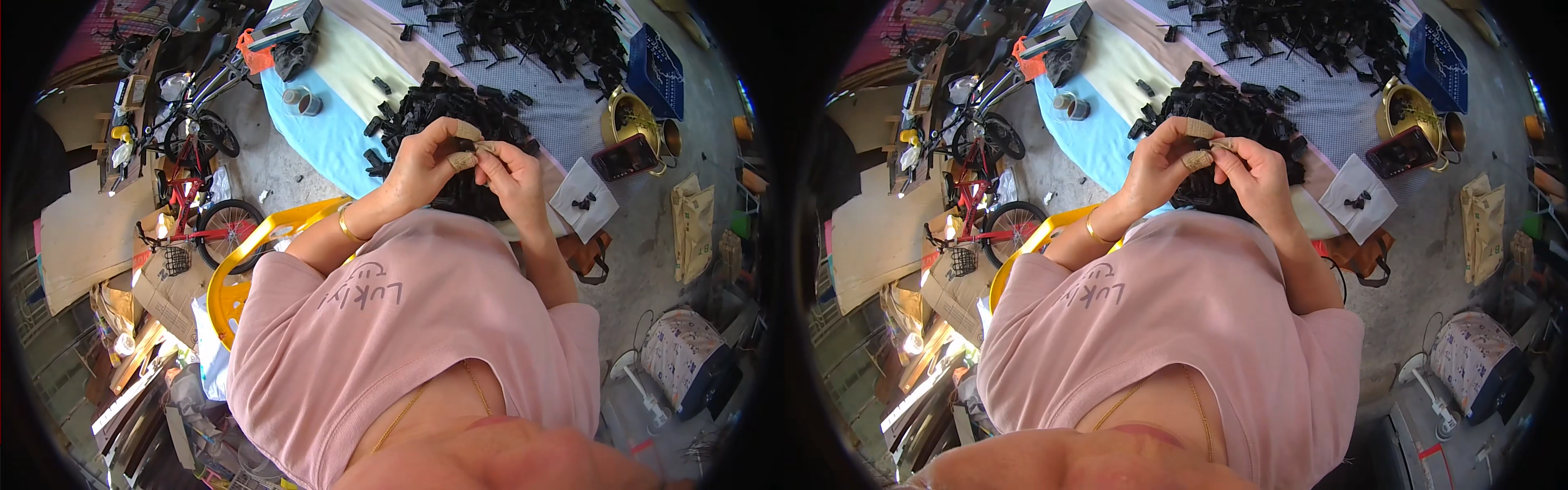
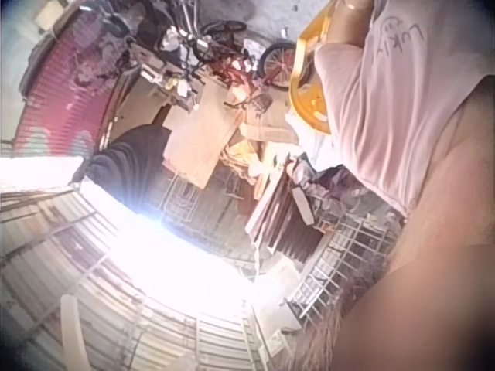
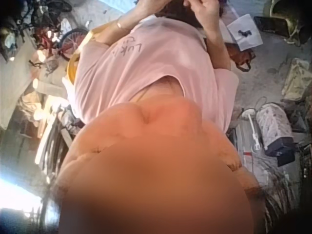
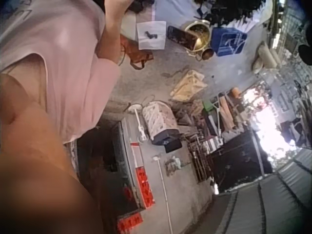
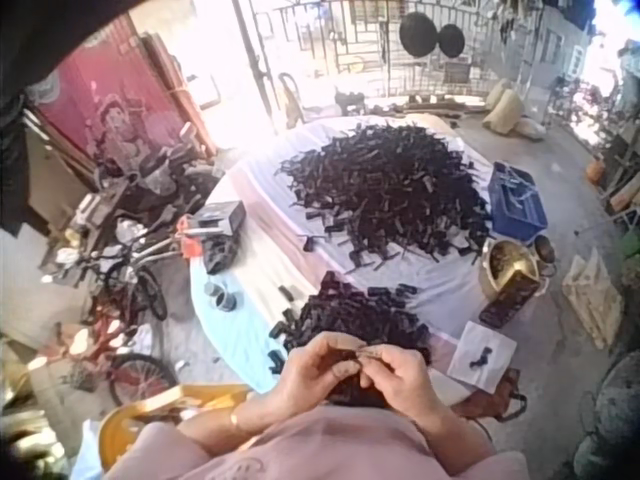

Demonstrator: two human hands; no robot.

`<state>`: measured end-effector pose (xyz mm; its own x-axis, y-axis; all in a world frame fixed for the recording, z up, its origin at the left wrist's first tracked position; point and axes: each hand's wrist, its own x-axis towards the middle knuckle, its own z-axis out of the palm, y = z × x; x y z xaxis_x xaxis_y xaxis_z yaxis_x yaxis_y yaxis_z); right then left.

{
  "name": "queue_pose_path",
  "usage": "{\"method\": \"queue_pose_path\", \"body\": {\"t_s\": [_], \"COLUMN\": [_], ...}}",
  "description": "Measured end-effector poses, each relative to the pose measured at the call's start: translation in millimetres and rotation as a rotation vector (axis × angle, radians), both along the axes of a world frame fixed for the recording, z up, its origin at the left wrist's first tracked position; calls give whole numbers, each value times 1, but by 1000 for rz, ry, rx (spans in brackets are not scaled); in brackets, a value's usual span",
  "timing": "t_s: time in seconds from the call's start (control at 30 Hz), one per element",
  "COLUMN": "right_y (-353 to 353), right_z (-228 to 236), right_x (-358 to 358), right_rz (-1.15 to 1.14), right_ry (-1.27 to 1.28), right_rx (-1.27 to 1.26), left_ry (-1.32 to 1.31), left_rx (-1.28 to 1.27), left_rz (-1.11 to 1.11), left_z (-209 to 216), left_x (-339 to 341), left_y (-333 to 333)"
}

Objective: Assembling or separating small black artificial foliage components by hand at a workspace.

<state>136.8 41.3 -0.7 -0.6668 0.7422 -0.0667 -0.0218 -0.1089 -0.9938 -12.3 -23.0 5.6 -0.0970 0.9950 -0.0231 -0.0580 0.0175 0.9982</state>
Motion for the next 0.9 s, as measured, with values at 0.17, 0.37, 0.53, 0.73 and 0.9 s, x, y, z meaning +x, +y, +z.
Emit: {"method": "queue_pose_path", "body": {"t_s": [0.17,0.37,0.53,0.73,0.9], "right_y": [-5,8,49,39,46], "right_z": [-11,-20,-36,-46,-76], "right_x": [-6,-4,16,1,-7], "right_rz": [-51,42,-247,-26,35], "right_ry": [-31,-52,-194,-576,-611], "right_rx": [-6,-384,166,484,744], "left_ry": [15,403,371,592,583], "left_rx": [170,238,-5,-121,-17], "left_rz": [177,148,411,268,116], "left_z": [-12,-18,-26,-67,-53], "left_x": [10,-3,-37,-53,-46], "left_y": [-1,-2,6,7,11]}}
